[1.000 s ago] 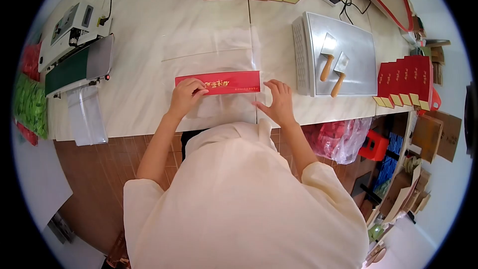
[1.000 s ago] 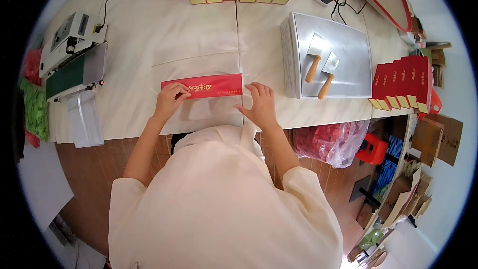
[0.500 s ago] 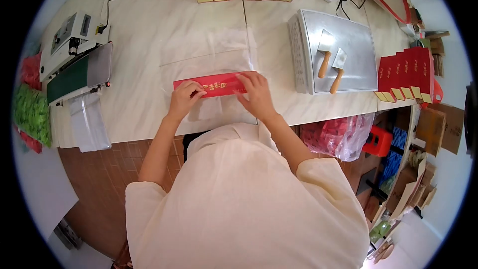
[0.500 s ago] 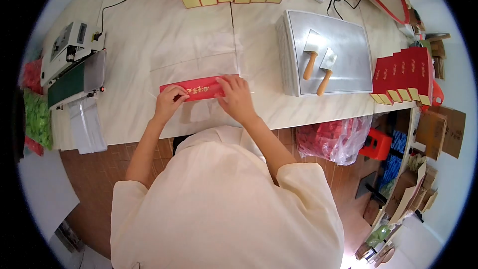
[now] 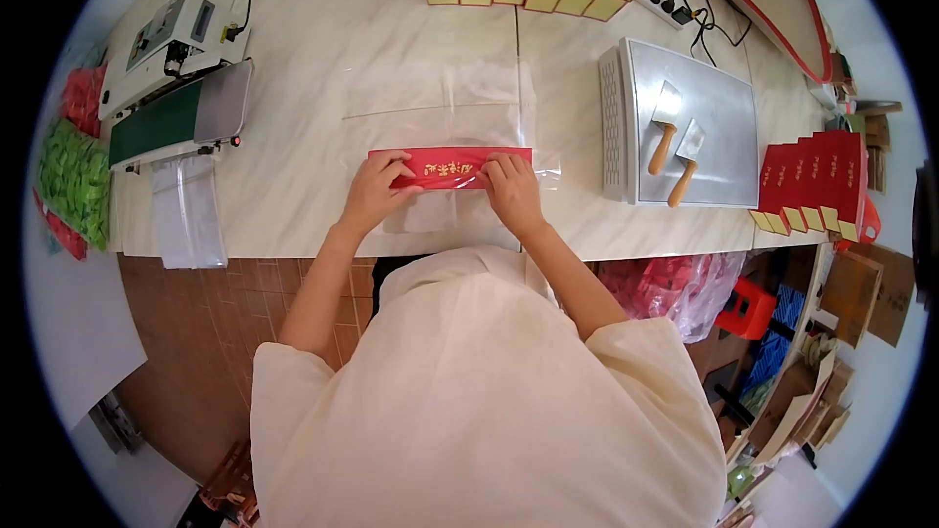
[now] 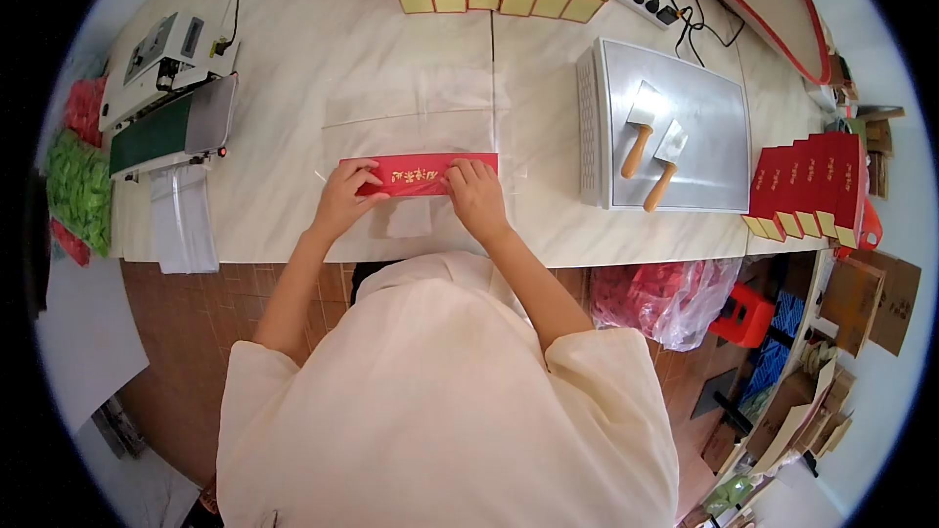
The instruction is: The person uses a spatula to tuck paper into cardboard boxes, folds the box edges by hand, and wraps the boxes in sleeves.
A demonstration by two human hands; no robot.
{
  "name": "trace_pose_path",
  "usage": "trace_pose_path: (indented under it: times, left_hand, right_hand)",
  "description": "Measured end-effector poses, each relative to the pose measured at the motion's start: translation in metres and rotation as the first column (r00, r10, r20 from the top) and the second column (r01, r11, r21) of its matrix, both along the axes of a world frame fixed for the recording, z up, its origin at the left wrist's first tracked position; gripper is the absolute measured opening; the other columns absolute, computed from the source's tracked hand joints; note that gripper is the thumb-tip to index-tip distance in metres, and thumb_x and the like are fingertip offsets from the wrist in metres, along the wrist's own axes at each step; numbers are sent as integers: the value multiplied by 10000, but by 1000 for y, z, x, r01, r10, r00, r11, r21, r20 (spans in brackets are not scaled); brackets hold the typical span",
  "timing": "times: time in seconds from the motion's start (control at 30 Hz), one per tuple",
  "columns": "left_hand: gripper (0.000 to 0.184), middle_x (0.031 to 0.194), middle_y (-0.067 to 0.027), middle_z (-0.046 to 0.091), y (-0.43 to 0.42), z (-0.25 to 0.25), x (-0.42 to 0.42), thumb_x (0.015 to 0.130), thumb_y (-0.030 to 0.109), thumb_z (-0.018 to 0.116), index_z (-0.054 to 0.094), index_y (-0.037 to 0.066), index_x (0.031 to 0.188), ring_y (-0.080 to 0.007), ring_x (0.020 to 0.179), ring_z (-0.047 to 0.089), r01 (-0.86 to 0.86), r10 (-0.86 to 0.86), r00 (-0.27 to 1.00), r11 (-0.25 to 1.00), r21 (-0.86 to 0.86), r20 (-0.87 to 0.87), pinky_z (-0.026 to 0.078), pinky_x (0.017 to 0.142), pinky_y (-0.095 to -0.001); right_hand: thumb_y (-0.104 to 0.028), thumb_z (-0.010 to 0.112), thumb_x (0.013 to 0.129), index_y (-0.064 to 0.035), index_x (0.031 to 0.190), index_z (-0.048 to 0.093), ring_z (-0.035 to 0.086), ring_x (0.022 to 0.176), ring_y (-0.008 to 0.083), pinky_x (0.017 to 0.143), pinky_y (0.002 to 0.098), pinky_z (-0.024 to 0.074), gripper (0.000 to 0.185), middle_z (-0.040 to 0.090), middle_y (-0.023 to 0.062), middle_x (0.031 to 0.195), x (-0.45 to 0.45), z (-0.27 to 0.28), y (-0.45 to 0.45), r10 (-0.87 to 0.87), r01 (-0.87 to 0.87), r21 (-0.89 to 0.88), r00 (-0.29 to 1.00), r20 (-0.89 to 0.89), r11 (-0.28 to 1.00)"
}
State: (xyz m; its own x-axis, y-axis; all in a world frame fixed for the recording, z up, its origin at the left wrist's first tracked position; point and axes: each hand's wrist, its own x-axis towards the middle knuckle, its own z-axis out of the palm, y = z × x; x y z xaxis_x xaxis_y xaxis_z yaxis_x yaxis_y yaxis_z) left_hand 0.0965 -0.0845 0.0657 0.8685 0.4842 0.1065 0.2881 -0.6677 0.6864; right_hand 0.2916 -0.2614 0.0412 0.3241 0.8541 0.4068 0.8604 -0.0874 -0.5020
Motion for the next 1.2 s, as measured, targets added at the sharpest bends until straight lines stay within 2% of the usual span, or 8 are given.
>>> trace_pose_path:
  times: [0.13,0.33,0.53,0.67,0.9,0.93,1.03,1.2]
  left_hand:
    - [203,1136,-53,641,21,15,-24,771,198,775,633,62,824,-253,1016,598,89,-78,994,984,154,-75,448,875,-396]
    - [191,1111,-54,656,53,24,-53,774,199,770,642,66,823,-261,1010,596,3,22,983,991,135,-184,440,880,-399]
    - [148,1244,-54,630,39,28,-40,801,164,748,639,70,841,-260,1057,597,73,-57,996,971,228,-74,443,949,-405]
    - [133,1249,-45,639,37,11,-33,815,177,733,672,97,903,-220,1109,594,186,-172,982,961,205,-83,425,1013,-418]
    - [209,1060,-41,706,35,6,-34,815,183,733,690,54,974,-215,975,653,145,-134,989,946,292,-58,478,913,-390]
    - [228,1025,-42,712,35,6,-34,809,189,738,692,44,978,-216,949,659,145,-135,989,944,297,-56,481,888,-382]
    - [249,995,-45,716,35,4,-35,800,200,744,700,50,994,-216,920,662,136,-133,991,943,303,-33,478,851,-374]
    - [264,968,-48,716,34,6,-35,797,202,747,700,46,1004,-218,884,660,142,-134,990,937,319,-47,477,846,-369]
  right_hand:
    - [-87,683,823,-61,912,583,571,877,268,771,392,447,136,611,74,975,-1,-5,0,-10,10,13,1000,-12,1000]
    - [-72,728,789,-69,881,605,575,823,263,725,390,450,153,616,56,909,0,-8,3,-32,31,65,999,23,997]
    - [-72,724,796,-69,881,601,555,801,273,714,393,441,149,609,62,888,0,-6,5,-31,29,68,999,26,997]
    - [-100,720,812,-67,938,588,569,895,272,796,397,438,186,604,74,976,3,1,-2,9,-9,19,1000,-3,1000]
    - [-123,755,789,-65,938,598,590,1061,294,951,454,417,224,618,97,1175,29,9,-37,102,-102,-63,995,-1,993]
    - [-52,761,766,-57,919,607,593,1071,306,923,432,456,217,631,97,1186,33,10,-41,116,-117,-54,993,-26,992]
    - [-70,745,792,-46,859,574,609,1020,319,877,430,494,184,639,117,1148,37,9,-42,130,-135,-22,977,-168,991]
    - [-54,716,820,-22,818,556,617,983,330,826,408,521,164,658,128,1102,47,16,-41,150,-165,-55,965,-217,985]
